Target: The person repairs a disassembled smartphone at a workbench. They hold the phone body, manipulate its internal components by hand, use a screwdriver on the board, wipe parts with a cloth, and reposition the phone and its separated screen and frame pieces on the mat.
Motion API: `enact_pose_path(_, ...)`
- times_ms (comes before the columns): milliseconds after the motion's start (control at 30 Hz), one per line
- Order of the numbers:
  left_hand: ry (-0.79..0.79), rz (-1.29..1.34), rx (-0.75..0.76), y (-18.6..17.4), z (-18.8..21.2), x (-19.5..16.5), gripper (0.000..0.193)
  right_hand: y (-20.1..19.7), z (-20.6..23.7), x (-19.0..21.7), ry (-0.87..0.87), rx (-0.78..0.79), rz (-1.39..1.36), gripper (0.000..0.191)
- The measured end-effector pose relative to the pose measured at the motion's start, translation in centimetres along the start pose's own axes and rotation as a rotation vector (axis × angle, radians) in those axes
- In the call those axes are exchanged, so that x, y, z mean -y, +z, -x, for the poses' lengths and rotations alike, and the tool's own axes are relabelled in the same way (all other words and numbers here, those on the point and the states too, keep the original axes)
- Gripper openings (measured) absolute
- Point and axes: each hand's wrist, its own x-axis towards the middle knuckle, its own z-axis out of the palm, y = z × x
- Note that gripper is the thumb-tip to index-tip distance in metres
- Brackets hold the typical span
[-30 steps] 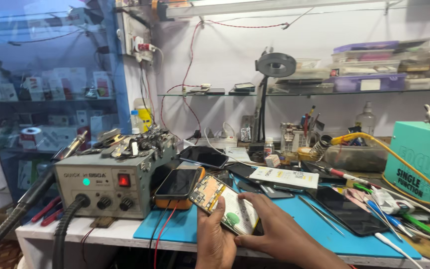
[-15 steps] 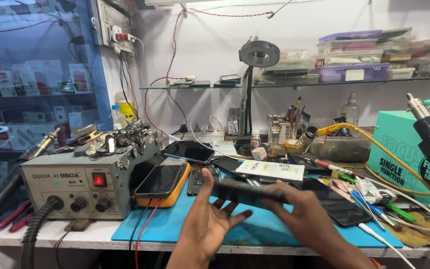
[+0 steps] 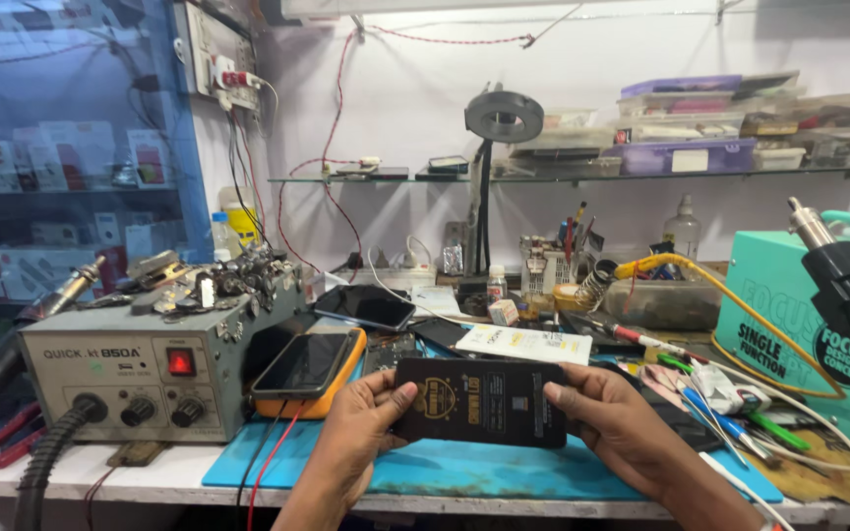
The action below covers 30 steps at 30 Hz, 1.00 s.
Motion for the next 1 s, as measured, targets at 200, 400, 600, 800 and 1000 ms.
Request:
enact_pose_path(200, 0.002, 0.02, 0.036, 0.2, -0.1, 0.4, 0.026, -0.2, -0.3, -0.7, -0.102, -0.004, 0.12, 0.042)
enact_pose_path(400, 0.113, -0.066, -0.061, 0.7, -0.7, 0.8, 0.024, 1.0, -0.2, 1.0, -0.182, -0.001, 0.209, 0.039)
enact_pose_path(600, 0.138, -0.06, -0.141, -0.1, -1.6, 2.3, 0.022, 1.7, -1.0, 2.6, -0.026, -0.034, 0.494, 0.03)
enact_pose_path(800, 0.48, -0.455, -0.115, 0.5, -1.8, 2.8, 0.019, -0.3, -1.3, 2.0, -0.189, -0.176, 0.683, 0.03)
enact_pose_path(1000, 0.356, -0.662, -0.129, 3.3, 1.5, 0.8, 0.023, 0.3, 0.8, 2.0, -0.516, -0.041, 1.108, 0.03)
